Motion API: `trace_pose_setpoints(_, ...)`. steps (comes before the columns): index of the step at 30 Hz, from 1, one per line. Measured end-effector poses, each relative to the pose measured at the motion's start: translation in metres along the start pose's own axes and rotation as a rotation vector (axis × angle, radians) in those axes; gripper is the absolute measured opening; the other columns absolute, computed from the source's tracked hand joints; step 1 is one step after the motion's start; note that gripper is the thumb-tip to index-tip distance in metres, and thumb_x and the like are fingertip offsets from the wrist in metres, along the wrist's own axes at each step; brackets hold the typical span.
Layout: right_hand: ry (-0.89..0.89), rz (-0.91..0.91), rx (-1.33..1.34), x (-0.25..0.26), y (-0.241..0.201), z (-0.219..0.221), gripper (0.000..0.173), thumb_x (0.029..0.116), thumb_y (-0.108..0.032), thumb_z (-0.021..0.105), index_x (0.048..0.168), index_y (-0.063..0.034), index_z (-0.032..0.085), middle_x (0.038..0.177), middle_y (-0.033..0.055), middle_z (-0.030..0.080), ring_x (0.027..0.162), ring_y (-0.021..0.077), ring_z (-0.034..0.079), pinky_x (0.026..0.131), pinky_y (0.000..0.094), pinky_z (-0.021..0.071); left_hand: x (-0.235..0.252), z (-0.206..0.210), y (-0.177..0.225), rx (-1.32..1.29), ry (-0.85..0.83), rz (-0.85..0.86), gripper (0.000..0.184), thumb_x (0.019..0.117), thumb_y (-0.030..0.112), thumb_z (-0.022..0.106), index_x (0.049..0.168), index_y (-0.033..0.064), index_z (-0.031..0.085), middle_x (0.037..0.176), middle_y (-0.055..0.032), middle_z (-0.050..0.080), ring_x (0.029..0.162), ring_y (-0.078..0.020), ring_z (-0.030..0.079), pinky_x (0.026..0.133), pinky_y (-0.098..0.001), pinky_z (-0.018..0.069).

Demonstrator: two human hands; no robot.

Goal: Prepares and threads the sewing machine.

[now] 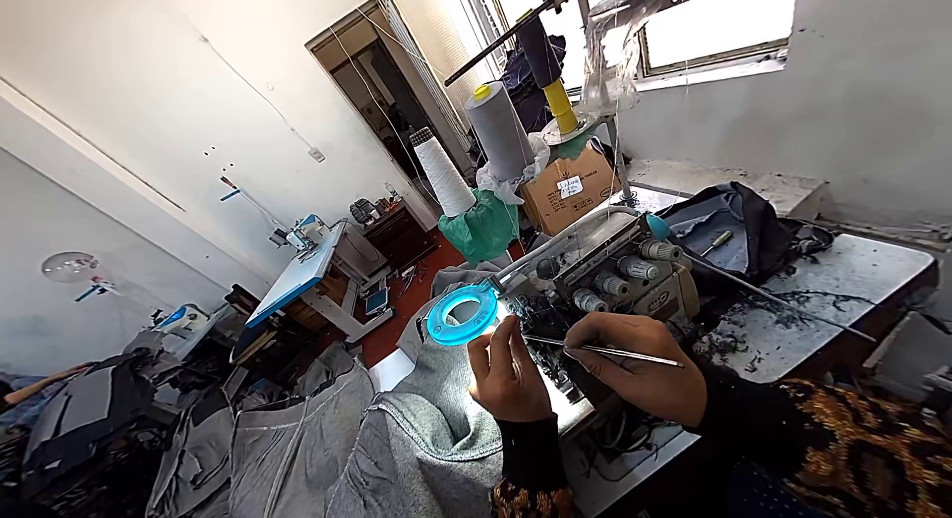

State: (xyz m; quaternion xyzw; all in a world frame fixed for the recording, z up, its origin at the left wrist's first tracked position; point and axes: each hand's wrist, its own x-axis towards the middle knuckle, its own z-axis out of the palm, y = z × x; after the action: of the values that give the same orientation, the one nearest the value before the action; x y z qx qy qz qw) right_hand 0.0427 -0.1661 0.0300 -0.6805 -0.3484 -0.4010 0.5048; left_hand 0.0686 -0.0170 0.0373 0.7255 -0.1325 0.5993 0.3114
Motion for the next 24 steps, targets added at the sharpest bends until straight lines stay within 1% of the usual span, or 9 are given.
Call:
trace_pose_setpoints(3, -0.01, 0.097, 0.079, -0.005, -0.001, -0.001, 0.011, 0.0979, -0.016, 0.063, 0.096, -0.0067, 0.067, 0.084, -0.0019, 0.068, 0.081, -0.0061, 0.063, 0.076, 0.008, 0.0515, -0.001, 0.001, 0.004, -0.07, 0.001, -0.059, 0.01, 0.086, 0.003, 0.072, 0.09, -0.0032, 0.079, 0.077, -0.0132, 0.059, 0.059, -0.0024, 0.057, 0.054, -0.0104, 0.0479)
trace_pose_setpoints(6, -0.028, 0.126, 0.102, -0.007, -0.003, 0.001, 0.012, 0.0985, -0.016, 0.062, 0.097, -0.0059, 0.067, 0.084, -0.0009, 0.068, 0.08, -0.0055, 0.062, 0.075, 0.0083, 0.0507, -0.003, 0.006, 0.016, -0.207, 0.031, -0.185, 0.008, 0.0822, -0.002, 0.073, 0.089, -0.0043, 0.078, 0.075, -0.0076, 0.057, 0.055, 0.0046, 0.048, 0.051, -0.0064, 0.0413)
trace_pose_setpoints(8, -0.021, 0.138, 0.098, -0.009, -0.003, 0.002, 0.011, 0.0978, -0.015, 0.063, 0.097, -0.0048, 0.068, 0.084, 0.0002, 0.069, 0.08, -0.0052, 0.062, 0.074, 0.0082, 0.0502, -0.005, 0.007, 0.022, -0.284, 0.02, -0.218, 0.009, 0.0797, -0.004, 0.074, 0.088, -0.0045, 0.078, 0.076, -0.0065, 0.06, 0.056, 0.0058, 0.05, 0.052, -0.0059, 0.0434)
trace_pose_setpoints(13, 0.019, 0.159, 0.077, -0.025, -0.003, -0.007, 0.012, 0.0989, -0.018, 0.063, 0.099, -0.0064, 0.066, 0.088, -0.0007, 0.07, 0.083, -0.0054, 0.063, 0.076, 0.0086, 0.0511, -0.016, 0.008, 0.016, -0.321, -0.052, -0.103, 0.007, 0.0801, -0.003, 0.074, 0.085, -0.0039, 0.079, 0.076, -0.0088, 0.064, 0.067, 0.0015, 0.061, 0.063, -0.0081, 0.0509)
trace_pose_setpoints(16, 0.082, 0.177, 0.054, -0.043, -0.007, -0.019, 0.012, 0.1006, -0.022, 0.062, 0.102, -0.01, 0.065, 0.092, -0.0032, 0.071, 0.087, -0.0053, 0.065, 0.078, 0.0104, 0.0537, -0.027, -0.003, 0.016, -0.232, -0.143, -0.045, 0.008, 0.0835, 0.001, 0.072, 0.086, -0.0026, 0.079, 0.079, -0.0105, 0.068, 0.073, -0.0037, 0.066, 0.069, -0.0115, 0.0544)
trace_pose_setpoints(18, 0.134, 0.188, 0.052, -0.053, -0.009, -0.028, 0.012, 0.1012, -0.025, 0.063, 0.104, -0.0129, 0.064, 0.094, -0.0057, 0.07, 0.087, -0.0058, 0.065, 0.077, 0.011, 0.0541, -0.035, -0.012, 0.018, -0.139, -0.183, -0.06, 0.009, 0.0846, 0.002, 0.07, 0.087, -0.0015, 0.078, 0.082, -0.0111, 0.068, 0.07, -0.0032, 0.064, 0.065, -0.0114, 0.0523)
trace_pose_setpoints(20, 0.168, 0.204, 0.053, -0.059, -0.011, -0.037, 0.011, 0.1006, -0.026, 0.064, 0.105, -0.0157, 0.064, 0.094, -0.0088, 0.07, 0.086, -0.0066, 0.065, 0.076, 0.0103, 0.0548, -0.041, -0.021, 0.021, -0.096, -0.205, -0.126, 0.008, 0.085, 0.003, 0.07, 0.087, -0.0003, 0.077, 0.082, -0.0096, 0.066, 0.062, 0.0005, 0.059, 0.059, -0.0093, 0.0493)
trace_pose_setpoints(22, 0.189, 0.228, 0.056, -0.062, -0.012, -0.042, 0.012, 0.1006, -0.029, 0.064, 0.104, -0.0179, 0.065, 0.094, -0.0111, 0.07, 0.085, -0.0062, 0.065, 0.075, 0.0109, 0.0556, -0.041, -0.028, 0.024, -0.116, -0.234, -0.221, 0.007, 0.0849, 0.003, 0.071, 0.088, 0.0003, 0.077, 0.08, -0.0063, 0.063, 0.057, 0.0035, 0.053, 0.054, -0.008, 0.046)
trace_pose_setpoints(24, 0.195, 0.234, 0.072, -0.061, -0.014, -0.044, 0.015, 0.102, -0.033, 0.063, 0.104, -0.0186, 0.065, 0.093, -0.0118, 0.069, 0.084, -0.0062, 0.065, 0.075, 0.0111, 0.0554, -0.037, -0.031, 0.028, -0.171, -0.243, -0.285, 0.007, 0.0841, 0.001, 0.071, 0.088, -0.0008, 0.076, 0.079, -0.0046, 0.06, 0.056, 0.0048, 0.052, 0.053, -0.0071, 0.0454)
